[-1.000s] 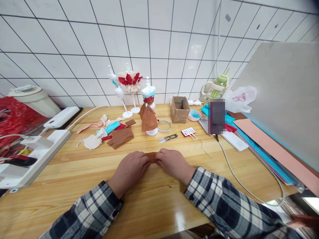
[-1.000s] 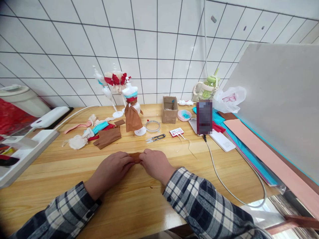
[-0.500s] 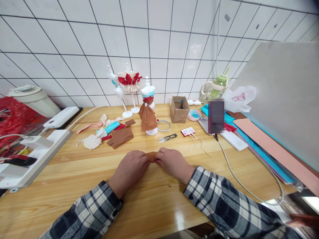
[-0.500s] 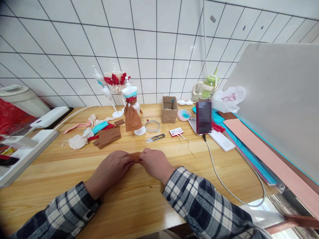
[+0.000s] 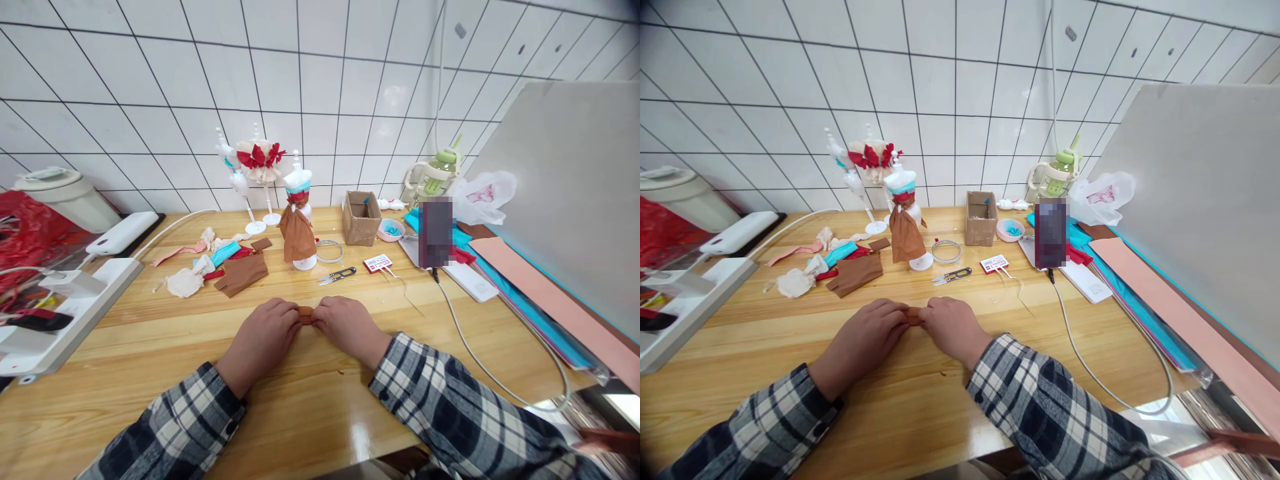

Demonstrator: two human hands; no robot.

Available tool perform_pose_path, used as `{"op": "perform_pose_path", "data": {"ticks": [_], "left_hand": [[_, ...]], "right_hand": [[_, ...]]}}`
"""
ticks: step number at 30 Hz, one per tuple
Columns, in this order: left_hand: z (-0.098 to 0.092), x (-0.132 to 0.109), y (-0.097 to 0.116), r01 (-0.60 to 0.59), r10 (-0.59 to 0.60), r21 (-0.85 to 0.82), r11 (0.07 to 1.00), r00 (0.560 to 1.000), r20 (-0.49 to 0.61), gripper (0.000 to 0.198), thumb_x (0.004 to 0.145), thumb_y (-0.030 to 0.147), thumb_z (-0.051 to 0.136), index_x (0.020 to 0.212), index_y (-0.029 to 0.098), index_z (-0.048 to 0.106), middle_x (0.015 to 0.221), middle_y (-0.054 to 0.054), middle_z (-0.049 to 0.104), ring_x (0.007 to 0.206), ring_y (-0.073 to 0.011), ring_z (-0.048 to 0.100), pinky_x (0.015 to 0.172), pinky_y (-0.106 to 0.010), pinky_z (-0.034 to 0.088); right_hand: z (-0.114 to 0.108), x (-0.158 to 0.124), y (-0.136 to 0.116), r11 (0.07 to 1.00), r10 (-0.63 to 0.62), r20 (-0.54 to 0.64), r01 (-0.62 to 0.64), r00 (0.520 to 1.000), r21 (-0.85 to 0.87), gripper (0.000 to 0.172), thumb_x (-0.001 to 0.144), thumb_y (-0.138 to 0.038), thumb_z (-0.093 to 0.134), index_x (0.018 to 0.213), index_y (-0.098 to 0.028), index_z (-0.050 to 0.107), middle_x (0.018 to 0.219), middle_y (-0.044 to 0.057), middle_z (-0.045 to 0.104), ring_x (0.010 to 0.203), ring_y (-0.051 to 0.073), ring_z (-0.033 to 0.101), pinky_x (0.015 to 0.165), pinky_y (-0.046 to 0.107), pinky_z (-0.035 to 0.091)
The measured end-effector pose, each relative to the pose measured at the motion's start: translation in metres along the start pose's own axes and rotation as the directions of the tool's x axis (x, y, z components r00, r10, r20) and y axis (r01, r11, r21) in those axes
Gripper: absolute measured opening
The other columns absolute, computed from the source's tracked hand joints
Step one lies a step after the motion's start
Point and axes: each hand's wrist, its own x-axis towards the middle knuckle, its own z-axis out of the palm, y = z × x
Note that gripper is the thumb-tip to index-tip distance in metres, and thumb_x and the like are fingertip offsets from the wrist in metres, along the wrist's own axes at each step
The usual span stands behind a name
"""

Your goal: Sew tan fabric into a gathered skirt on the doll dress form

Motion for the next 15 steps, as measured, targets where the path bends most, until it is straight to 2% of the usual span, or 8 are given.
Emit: {"op": "perform_pose_path", "data": {"ticks": [2,4,7,11,15], "left_hand": [[0.0011,0.0,-0.0001,-0.027,0.029,0.03,0.999,0.998,-0.058,0.022,0.091,0.023,0.047,0.089,0.017,0.068,0.095,-0.01,0.066,0.094,-0.0227,0.058,0.086,-0.038,0.046],[0.0011,0.0002,0.0004,-0.049,0.052,0.053,0.997,0.996,-0.067,0.022,0.091,0.022,0.047,0.086,0.017,0.068,0.09,-0.009,0.064,0.091,-0.0218,0.057,0.085,-0.037,0.046],[-0.0008,0.0005,0.0024,-0.037,0.037,0.068,0.997,0.999,0.009,0.026,0.093,0.023,0.043,0.083,0.017,0.067,0.081,-0.008,0.063,0.084,-0.0212,0.057,0.08,-0.036,0.046],[-0.0034,0.0005,0.0043,0.049,-0.057,0.065,0.997,0.991,0.122,0.028,0.094,0.024,0.04,0.088,0.016,0.066,0.083,-0.008,0.065,0.079,-0.0215,0.061,0.072,-0.035,0.047],[-0.0028,0.0008,0.003,0.065,-0.069,0.037,0.997,0.99,0.123,0.028,0.095,0.026,0.041,0.101,0.019,0.067,0.085,-0.008,0.067,0.08,-0.0207,0.063,0.072,-0.033,0.046]], "right_hand": [[0.0005,0.0004,0.0001,1.0,-0.006,-0.013,0.006,1.0,0.0,0.024,0.095,-0.03,0.045,0.093,-0.024,0.069,0.092,0.004,0.064,0.086,0.016,0.06,0.071,0.025,0.042],[0.0016,0.0008,0.0003,1.0,-0.004,-0.01,0.004,1.0,-0.003,0.024,0.095,-0.03,0.045,0.093,-0.023,0.069,0.09,0.004,0.064,0.084,0.016,0.06,0.071,0.025,0.042],[0.0034,0.0013,0.0007,1.0,-0.001,-0.001,0.001,1.0,-0.01,0.025,0.095,-0.03,0.044,0.094,-0.023,0.068,0.087,0.004,0.064,0.079,0.016,0.061,0.068,0.025,0.042],[0.0036,0.0016,0.0011,1.0,0.007,0.004,-0.007,1.0,-0.003,0.023,0.095,-0.03,0.045,0.094,-0.023,0.067,0.087,0.003,0.065,0.077,0.016,0.062,0.067,0.026,0.042],[0.0019,0.0017,0.0013,1.0,0.025,0.013,-0.025,1.0,0.016,0.022,0.094,-0.031,0.047,0.101,-0.023,0.066,0.09,0.003,0.067,0.082,0.017,0.063,0.07,0.026,0.043]]}}
